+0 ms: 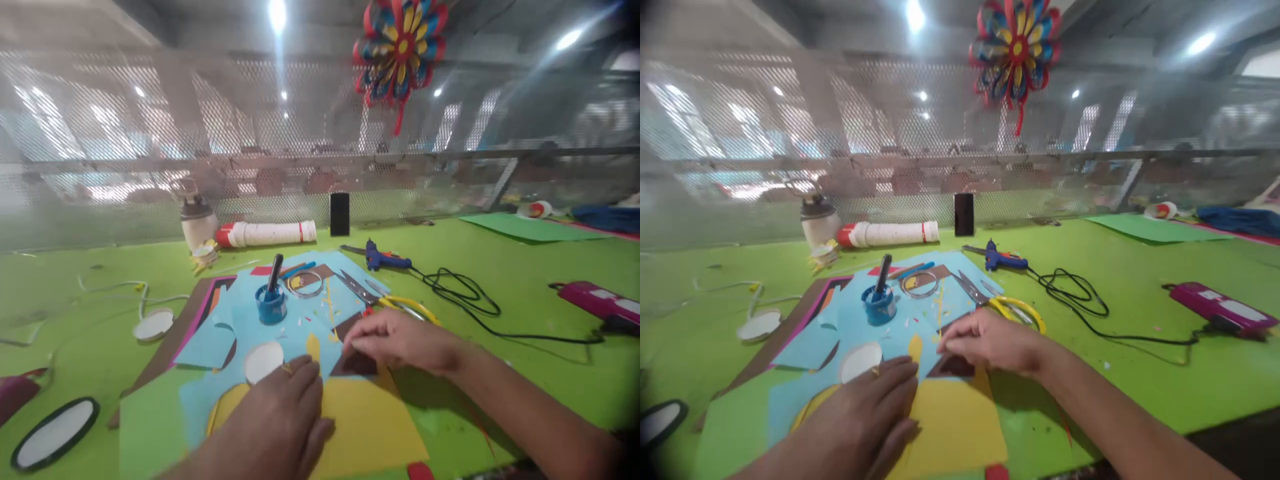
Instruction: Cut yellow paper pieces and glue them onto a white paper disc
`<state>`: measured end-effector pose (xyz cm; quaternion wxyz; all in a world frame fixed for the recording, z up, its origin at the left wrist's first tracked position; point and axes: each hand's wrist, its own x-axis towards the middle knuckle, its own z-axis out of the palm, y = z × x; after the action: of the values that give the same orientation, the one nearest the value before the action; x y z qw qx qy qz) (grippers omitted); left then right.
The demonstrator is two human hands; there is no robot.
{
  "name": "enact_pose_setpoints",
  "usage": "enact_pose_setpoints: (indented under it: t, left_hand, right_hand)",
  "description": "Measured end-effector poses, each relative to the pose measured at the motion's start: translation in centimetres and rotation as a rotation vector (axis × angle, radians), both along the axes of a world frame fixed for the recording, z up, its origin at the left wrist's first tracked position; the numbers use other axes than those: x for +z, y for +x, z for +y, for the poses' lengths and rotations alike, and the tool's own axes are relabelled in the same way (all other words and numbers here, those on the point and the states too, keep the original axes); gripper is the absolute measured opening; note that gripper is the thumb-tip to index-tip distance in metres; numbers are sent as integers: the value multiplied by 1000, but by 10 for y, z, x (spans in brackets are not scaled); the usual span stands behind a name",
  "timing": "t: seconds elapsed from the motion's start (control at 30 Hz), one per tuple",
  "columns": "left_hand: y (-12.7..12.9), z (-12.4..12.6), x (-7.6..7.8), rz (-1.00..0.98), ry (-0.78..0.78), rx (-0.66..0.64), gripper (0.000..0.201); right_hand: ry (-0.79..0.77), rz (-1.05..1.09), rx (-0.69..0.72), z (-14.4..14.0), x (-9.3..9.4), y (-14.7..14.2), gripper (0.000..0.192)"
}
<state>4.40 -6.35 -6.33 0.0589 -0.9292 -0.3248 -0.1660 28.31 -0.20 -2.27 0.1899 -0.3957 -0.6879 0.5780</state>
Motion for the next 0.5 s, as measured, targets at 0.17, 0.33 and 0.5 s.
enact_pose_setpoints:
  t: [0.17,0.33,0.5]
  left_hand:
    - [8,-3,13,169,-6,-20,12]
    - [17,-8,10,217,105,5,27]
    - [16,-13,4,168,173,-4,36]
  right_hand:
    - [-186,89,-109,5,-5,-4,25]
    - [-226,101,-168,8,13,-29,17]
    - [-216,127,-61,15,32,-85,20]
